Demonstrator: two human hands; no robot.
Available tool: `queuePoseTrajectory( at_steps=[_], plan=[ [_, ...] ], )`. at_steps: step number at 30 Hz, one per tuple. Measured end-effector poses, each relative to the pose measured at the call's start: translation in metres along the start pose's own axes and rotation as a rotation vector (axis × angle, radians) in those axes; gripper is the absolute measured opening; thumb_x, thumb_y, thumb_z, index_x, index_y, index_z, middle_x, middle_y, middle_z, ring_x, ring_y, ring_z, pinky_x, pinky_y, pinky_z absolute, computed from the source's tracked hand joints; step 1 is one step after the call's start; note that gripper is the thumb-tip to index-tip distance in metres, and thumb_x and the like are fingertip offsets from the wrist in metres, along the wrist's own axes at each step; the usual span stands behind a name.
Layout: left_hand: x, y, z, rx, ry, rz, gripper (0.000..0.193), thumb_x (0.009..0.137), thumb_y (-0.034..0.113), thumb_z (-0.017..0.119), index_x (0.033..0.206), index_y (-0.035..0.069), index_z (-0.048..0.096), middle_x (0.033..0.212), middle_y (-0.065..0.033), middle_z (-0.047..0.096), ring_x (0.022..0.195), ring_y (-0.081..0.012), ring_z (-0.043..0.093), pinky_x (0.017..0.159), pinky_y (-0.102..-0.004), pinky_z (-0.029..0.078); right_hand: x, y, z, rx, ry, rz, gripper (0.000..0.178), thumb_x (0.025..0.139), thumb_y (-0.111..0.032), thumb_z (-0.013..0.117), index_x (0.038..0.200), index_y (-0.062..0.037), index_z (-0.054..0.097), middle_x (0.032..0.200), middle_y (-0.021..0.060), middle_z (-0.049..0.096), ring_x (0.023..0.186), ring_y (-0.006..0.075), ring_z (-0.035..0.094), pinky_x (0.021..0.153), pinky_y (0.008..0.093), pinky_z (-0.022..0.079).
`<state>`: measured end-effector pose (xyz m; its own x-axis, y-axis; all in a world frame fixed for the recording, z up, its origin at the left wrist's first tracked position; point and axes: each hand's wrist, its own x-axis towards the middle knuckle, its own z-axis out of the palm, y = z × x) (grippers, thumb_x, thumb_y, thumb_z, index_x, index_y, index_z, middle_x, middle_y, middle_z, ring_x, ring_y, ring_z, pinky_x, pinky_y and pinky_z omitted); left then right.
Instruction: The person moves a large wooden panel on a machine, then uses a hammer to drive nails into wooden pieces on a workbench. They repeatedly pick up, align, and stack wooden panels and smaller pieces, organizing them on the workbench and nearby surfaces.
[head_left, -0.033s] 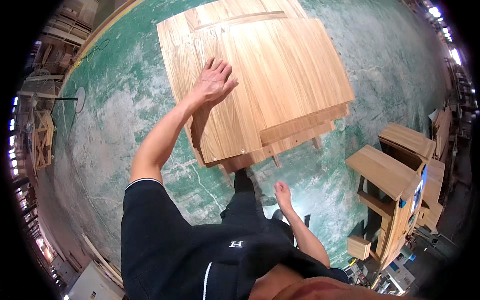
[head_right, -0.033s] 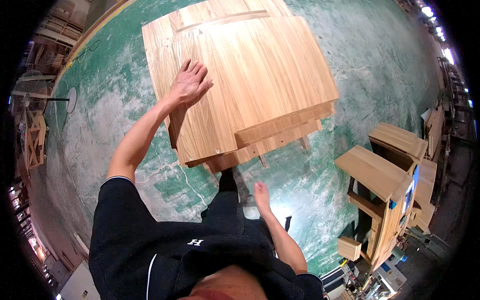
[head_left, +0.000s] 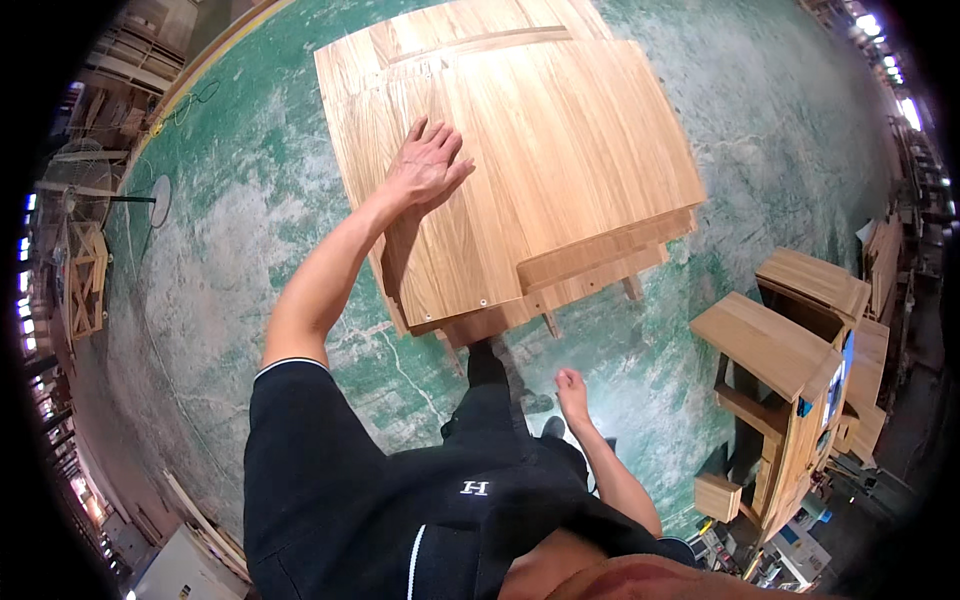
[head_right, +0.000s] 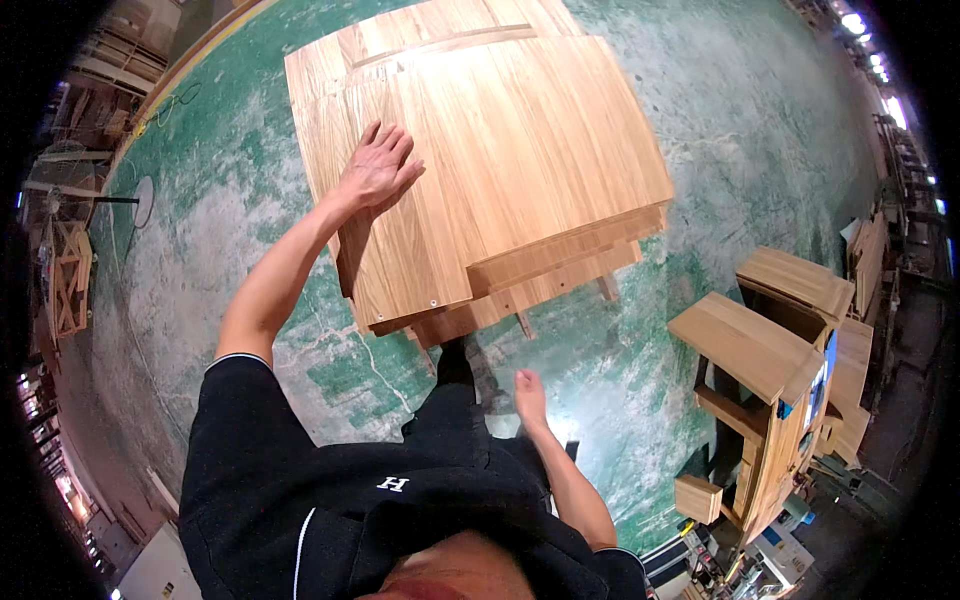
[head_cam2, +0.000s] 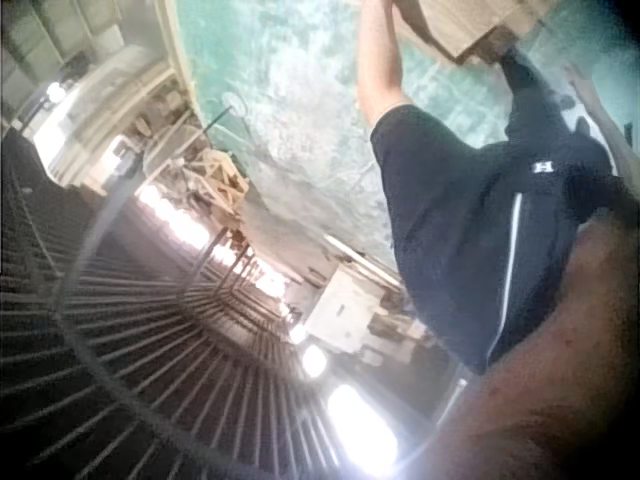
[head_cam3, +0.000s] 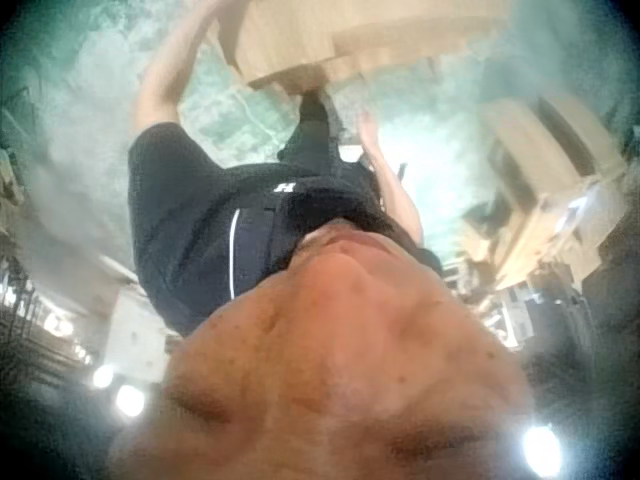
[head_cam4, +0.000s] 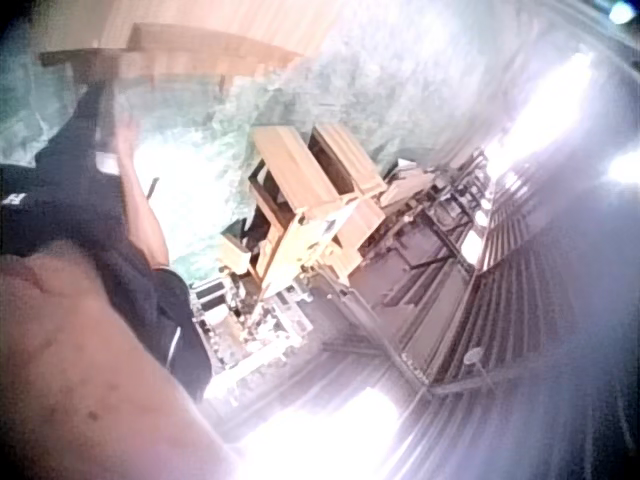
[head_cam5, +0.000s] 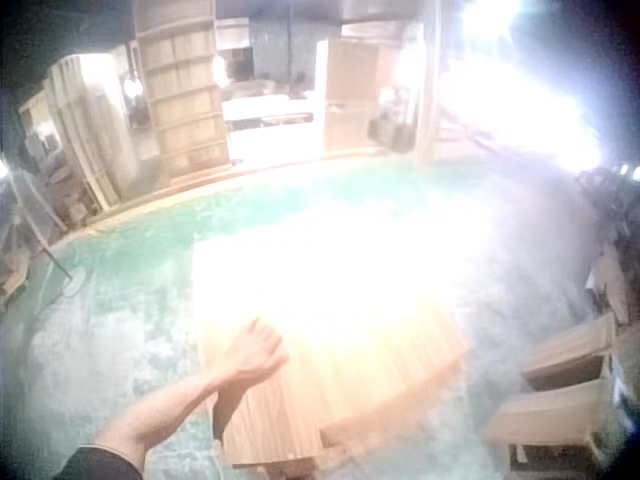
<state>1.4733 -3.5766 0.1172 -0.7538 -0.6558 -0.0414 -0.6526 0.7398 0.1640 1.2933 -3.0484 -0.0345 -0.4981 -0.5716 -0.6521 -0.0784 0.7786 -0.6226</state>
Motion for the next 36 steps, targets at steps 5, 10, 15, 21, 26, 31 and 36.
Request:
queuePoseTrajectory(
  at_steps=[5, 10, 15, 21, 26, 31, 36],
  plan=[
    [-0.023, 0.004, 0.023, 0.049, 0.216, -0.187, 0.055, 0.096, 0.045, 0.045, 0.127, 0.000, 0.052, 0.129, -0.0174, 0.055, 0.131, -0.0306, 0.043, 0.116, -0.0485, 0.018, 0.005, 0.020, -0.061, -0.009, 0.004, -0.106, 0.039, 0.100, -0.035, 0.053, 0.117, 0.0001, 0.057, 0.101, 0.0090, 0.066, 0.084, 0.0145, 0.060, 0.071, 0.0311, 0.051],
    [-0.102, 0.056, 0.047, -0.093, 0.405, -0.547, 0.058, 0.094, 0.044, 0.049, 0.125, -0.005, 0.051, 0.127, -0.0256, 0.053, 0.125, -0.0352, 0.046, 0.110, -0.0492, 0.027, 0.026, 0.010, -0.072, 0.057, -0.103, -0.332, 0.039, 0.099, -0.034, 0.054, 0.115, 0.0005, 0.058, 0.093, 0.0080, 0.065, 0.078, 0.0130, 0.060, 0.067, 0.0278, 0.050],
    [-0.210, 0.075, 0.088, -0.554, 0.572, -0.687, 0.061, 0.092, 0.040, 0.058, 0.128, -0.007, 0.047, 0.123, -0.0278, 0.055, 0.116, -0.0409, 0.051, 0.105, -0.0478, 0.035, 0.056, -0.052, -0.060, 0.067, -0.263, -0.457, 0.040, 0.099, -0.034, 0.055, 0.117, 0.0013, 0.058, 0.095, 0.0075, 0.063, 0.085, 0.0147, 0.058, 0.075, 0.0294, 0.048],
    [-0.213, 0.055, 0.085, -0.958, 0.488, -0.811, 0.070, 0.094, 0.047, 0.059, 0.134, -0.008, 0.043, 0.131, -0.0258, 0.053, 0.123, -0.0340, 0.052, 0.103, -0.0387, 0.039, 0.058, -0.212, -0.016, 0.057, -0.341, -0.583, 0.056, 0.099, -0.041, 0.053, 0.134, 0.0020, 0.048, 0.121, 0.0182, 0.061, 0.113, 0.0242, 0.057, 0.097, 0.0349, 0.044],
    [-0.198, 0.017, 0.092, -1.288, 0.411, -0.770, 0.087, 0.090, 0.056, 0.060, 0.140, -0.011, 0.036, 0.138, -0.0253, 0.049, 0.129, -0.0316, 0.047, 0.108, -0.0359, 0.035, 0.107, -0.294, 0.049, 0.044, -0.367, -0.586, 0.071, 0.098, -0.051, 0.049, 0.142, 0.0034, 0.038, 0.137, 0.0216, 0.051, 0.130, 0.0299, 0.046, 0.108, 0.0375, 0.035],
    [-0.171, -0.003, 0.105, -1.224, 0.384, -0.770, 0.080, 0.093, 0.053, 0.057, 0.139, -0.009, 0.037, 0.137, -0.0238, 0.049, 0.128, -0.0272, 0.047, 0.108, -0.0364, 0.034, 0.205, -0.303, 0.080, 0.071, -0.403, -0.451, 0.085, 0.095, -0.063, 0.046, 0.146, 0.0030, 0.034, 0.148, 0.0214, 0.041, 0.138, 0.0294, 0.038, 0.114, 0.0385, 0.029],
    [-0.177, -0.003, 0.092, -1.323, 0.422, -0.800, 0.103, 0.090, 0.061, 0.056, 0.145, -0.017, 0.018, 0.154, -0.0313, 0.021, 0.147, -0.0345, 0.018, 0.119, -0.0373, 0.014, 0.163, -0.372, 0.094, 0.175, -0.650, -0.384, 0.088, 0.098, -0.060, 0.041, 0.151, 0.0052, 0.016, 0.158, 0.0227, 0.018, 0.148, 0.0299, 0.015, 0.121, 0.0376, 0.013]
  ],
)
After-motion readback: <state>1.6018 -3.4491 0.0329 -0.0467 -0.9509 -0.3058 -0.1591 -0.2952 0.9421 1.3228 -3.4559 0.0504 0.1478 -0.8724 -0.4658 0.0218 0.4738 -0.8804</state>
